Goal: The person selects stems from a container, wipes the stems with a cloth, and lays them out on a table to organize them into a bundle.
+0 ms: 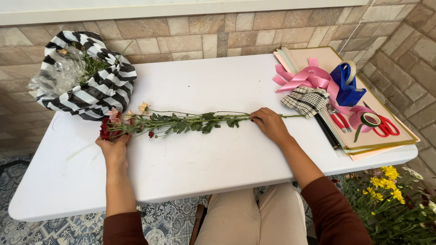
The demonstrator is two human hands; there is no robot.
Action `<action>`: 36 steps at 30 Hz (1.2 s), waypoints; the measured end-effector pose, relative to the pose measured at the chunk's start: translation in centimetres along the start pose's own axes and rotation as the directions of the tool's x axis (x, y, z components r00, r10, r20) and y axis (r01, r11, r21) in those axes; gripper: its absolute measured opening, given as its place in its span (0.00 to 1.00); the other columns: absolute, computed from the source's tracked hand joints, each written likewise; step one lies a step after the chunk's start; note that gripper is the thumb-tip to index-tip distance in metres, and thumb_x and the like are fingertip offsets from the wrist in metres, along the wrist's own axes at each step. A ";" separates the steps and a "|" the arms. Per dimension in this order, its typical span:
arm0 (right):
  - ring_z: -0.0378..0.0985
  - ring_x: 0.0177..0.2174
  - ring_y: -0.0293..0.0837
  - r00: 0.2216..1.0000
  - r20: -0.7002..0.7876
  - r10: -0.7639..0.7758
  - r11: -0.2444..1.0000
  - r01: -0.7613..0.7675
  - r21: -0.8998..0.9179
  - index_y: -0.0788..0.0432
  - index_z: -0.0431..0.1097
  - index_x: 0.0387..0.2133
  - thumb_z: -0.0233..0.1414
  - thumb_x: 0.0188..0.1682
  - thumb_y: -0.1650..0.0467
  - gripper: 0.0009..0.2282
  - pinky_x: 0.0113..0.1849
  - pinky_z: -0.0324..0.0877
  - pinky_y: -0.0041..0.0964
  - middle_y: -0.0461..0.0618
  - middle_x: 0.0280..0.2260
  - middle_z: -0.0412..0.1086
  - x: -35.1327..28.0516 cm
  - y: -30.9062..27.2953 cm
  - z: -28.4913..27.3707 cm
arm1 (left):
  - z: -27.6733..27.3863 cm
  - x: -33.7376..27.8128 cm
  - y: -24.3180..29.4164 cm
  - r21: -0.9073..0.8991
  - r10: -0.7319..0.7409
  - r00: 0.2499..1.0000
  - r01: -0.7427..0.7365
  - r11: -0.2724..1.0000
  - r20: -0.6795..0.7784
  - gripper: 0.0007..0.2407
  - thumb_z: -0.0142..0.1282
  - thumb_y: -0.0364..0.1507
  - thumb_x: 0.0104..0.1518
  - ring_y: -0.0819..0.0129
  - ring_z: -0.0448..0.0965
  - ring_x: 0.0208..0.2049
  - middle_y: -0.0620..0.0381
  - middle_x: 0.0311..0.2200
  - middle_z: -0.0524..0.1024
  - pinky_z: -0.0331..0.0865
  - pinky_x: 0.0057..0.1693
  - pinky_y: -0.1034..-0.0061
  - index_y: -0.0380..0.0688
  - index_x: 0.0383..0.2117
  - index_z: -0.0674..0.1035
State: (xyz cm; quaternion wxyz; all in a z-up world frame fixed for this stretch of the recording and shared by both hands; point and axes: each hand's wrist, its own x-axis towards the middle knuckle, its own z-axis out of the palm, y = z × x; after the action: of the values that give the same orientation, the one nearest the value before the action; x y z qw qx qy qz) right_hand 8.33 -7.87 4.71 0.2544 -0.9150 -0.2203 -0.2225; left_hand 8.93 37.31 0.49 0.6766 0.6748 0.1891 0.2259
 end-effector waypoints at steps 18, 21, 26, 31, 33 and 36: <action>0.72 0.34 0.44 1.000 -0.017 0.019 0.997 -0.020 -0.077 0.55 0.71 0.27 0.52 0.40 0.78 0.06 0.39 0.66 0.36 0.48 0.28 0.69 -1.8 -0.6 -0.3 | -1.8 -6.2 2.2 0.494 0.467 0.869 -0.338 0.801 -0.163 0.20 0.51 0.14 0.45 0.33 0.49 0.50 0.35 0.44 0.53 0.46 0.56 0.47 0.33 0.44 0.60; 0.70 0.33 0.46 0.995 -0.064 -0.070 0.997 0.071 0.005 0.56 0.70 0.32 0.49 0.41 0.79 0.09 0.36 0.66 0.37 0.46 0.32 0.66 -2.2 1.1 0.4 | -1.3 -6.4 2.6 0.529 0.612 0.773 -0.455 0.717 -0.165 0.16 0.46 0.17 0.45 0.40 0.56 0.42 0.35 0.41 0.59 0.52 0.47 0.51 0.29 0.41 0.63; 0.68 0.35 0.48 0.988 -0.137 -0.078 0.997 0.081 0.014 0.57 0.68 0.34 0.48 0.40 0.80 0.10 0.38 0.65 0.38 0.49 0.32 0.65 -3.4 0.3 -0.2 | 0.2 -8.7 5.5 0.608 0.791 0.606 -0.597 0.523 -0.086 0.16 0.41 0.13 0.41 0.40 0.58 0.42 0.35 0.41 0.61 0.50 0.48 0.49 0.25 0.39 0.65; 0.68 0.36 0.45 0.964 -0.264 0.034 0.991 0.002 0.135 0.60 0.67 0.34 0.45 0.43 0.81 0.09 0.40 0.64 0.34 0.49 0.33 0.64 -6.4 -2.0 -2.9 | 5.6 -13.1 10.0 0.563 0.892 0.439 -0.767 0.309 0.108 0.15 0.39 0.13 0.46 0.38 0.59 0.46 0.33 0.45 0.61 0.53 0.52 0.47 0.21 0.42 0.67; 0.69 0.36 0.43 0.918 -0.374 0.131 0.981 -0.066 0.180 0.60 0.67 0.37 0.44 0.45 0.81 0.10 0.39 0.68 0.32 0.49 0.34 0.66 -8.2 -2.2 -4.2 | 8.7 -14.8 10.1 0.476 0.887 0.419 -0.831 0.288 0.194 0.14 0.40 0.18 0.51 0.42 0.61 0.51 0.36 0.47 0.64 0.51 0.55 0.50 0.26 0.44 0.68; 0.71 0.36 0.44 0.830 -0.513 0.216 0.971 -0.129 0.201 0.61 0.67 0.38 0.43 0.47 0.78 0.08 0.39 0.66 0.34 0.51 0.35 0.67 -11.4 -2.2 -7.7 | 14.9 -18.2 10.8 0.221 0.879 0.378 -0.920 0.323 0.290 0.14 0.40 0.16 0.52 0.49 0.63 0.50 0.41 0.46 0.65 0.53 0.55 0.59 0.30 0.46 0.65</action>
State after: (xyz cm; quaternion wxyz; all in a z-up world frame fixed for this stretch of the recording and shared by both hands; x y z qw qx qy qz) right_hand -4.25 -13.79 5.52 0.3959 -0.8107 -0.0743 -0.4249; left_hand 1.63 14.64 10.67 0.3156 0.7846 -0.2205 0.4859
